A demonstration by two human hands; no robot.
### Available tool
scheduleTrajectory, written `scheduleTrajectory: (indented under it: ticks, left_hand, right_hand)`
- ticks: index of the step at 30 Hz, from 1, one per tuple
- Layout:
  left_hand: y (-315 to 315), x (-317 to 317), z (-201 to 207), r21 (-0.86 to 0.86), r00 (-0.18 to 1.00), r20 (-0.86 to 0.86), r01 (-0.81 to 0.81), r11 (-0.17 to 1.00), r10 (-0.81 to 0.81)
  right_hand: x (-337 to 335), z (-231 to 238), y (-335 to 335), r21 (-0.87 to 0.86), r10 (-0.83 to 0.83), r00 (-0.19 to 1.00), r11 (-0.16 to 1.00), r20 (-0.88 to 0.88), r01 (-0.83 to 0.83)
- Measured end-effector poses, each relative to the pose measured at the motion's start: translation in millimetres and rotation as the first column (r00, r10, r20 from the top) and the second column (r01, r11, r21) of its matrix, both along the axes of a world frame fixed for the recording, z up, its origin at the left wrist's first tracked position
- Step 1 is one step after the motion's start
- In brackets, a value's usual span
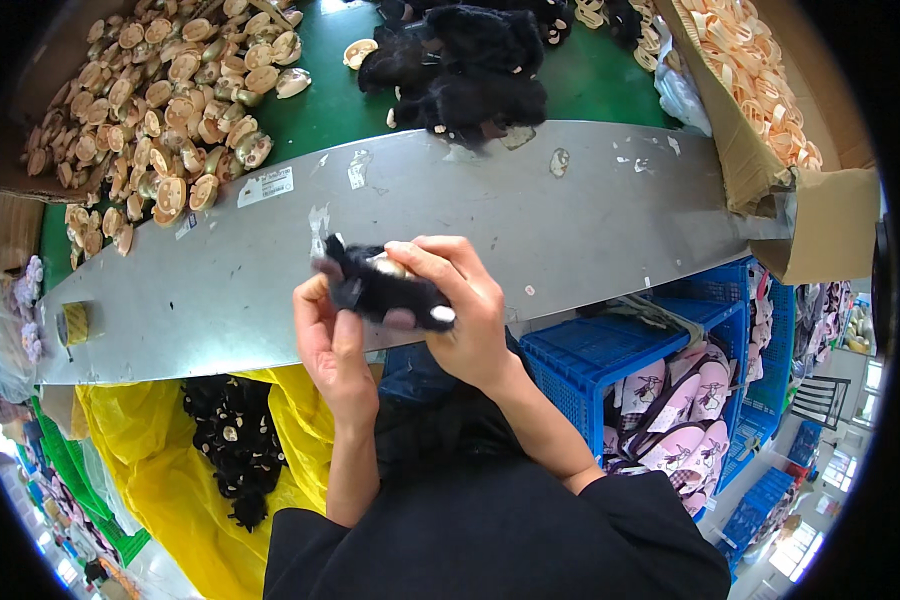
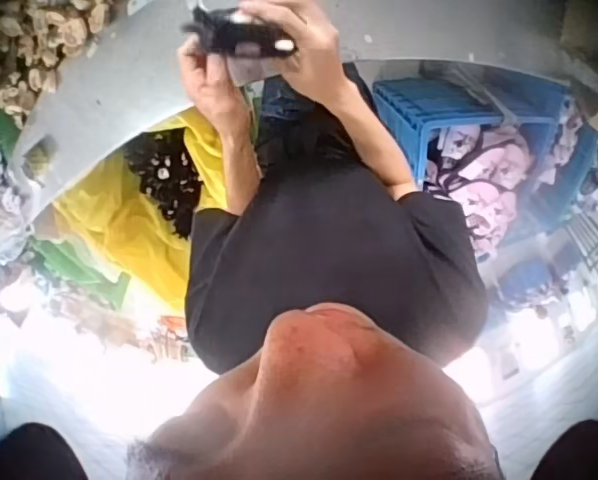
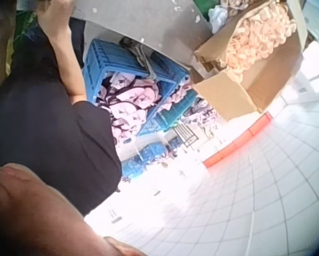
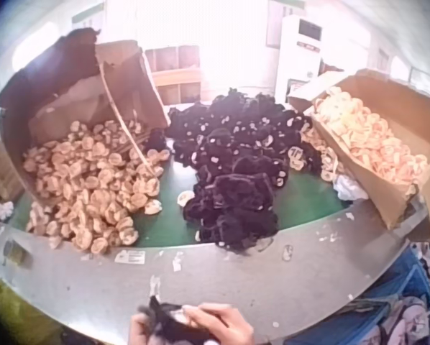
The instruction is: The person repeatedly picks up black hair scrunchies and round plastic clips, inserts the clips into the scrunchies, and places the assembled items on the table. The process is repeated continuously with multiple units.
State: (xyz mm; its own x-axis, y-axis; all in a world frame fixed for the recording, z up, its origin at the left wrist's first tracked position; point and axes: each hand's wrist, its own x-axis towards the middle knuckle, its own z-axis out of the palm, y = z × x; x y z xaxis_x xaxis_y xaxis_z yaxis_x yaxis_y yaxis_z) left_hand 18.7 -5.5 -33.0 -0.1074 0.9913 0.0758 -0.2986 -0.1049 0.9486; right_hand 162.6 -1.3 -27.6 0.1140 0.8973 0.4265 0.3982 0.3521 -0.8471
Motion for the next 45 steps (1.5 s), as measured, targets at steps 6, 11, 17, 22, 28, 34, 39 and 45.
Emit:
scheduleTrajectory:
  ticks: [6,11,17,22,28,34,39,45]
  left_hand:
    - [2,6,22,-0.253,0.983,-0.044,0.162,0.954,-0.178]
    - [4,13,9,-0.222,0.992,0.052,0.123,0.967,-0.114]
    - [3,23,-14,-0.083,0.99,0.136,0.033,0.996,-0.022]
    - [6,26,-15,0.03,0.998,-0.037,0.048,0.998,-0.047]
    - [6,25,-15,-0.017,0.997,0.047,0.061,0.998,-0.061]
    - [8,21,-27,-0.055,0.997,0.059,0.058,0.997,-0.055]
    - [9,20,-31,-0.082,0.999,0.044,0.035,0.996,-0.032]
    - [8,27,-17,-0.097,0.999,-0.033,0.033,0.995,-0.037]
  right_hand:
    - [6,-2,5,0.201,-0.055,0.989,0.979,0.14,0.026]
    - [3,-18,6,-0.038,-0.082,0.996,0.996,-0.019,0.082]
    - [-1,-16,12,-0.205,-0.212,0.962,0.963,-0.174,0.175]
    - [2,-15,13,-0.26,-0.211,0.969,0.95,-0.127,0.172]
    - [-2,-16,13,-0.222,-0.205,0.953,0.963,-0.224,0.155]
    - [-1,-27,15,-0.175,-0.193,0.934,0.974,-0.302,0.145]
    - [-1,-26,15,-0.171,-0.178,0.948,0.976,-0.262,0.136]
    - [0,-25,15,-0.202,-0.182,0.95,0.97,-0.252,0.132]
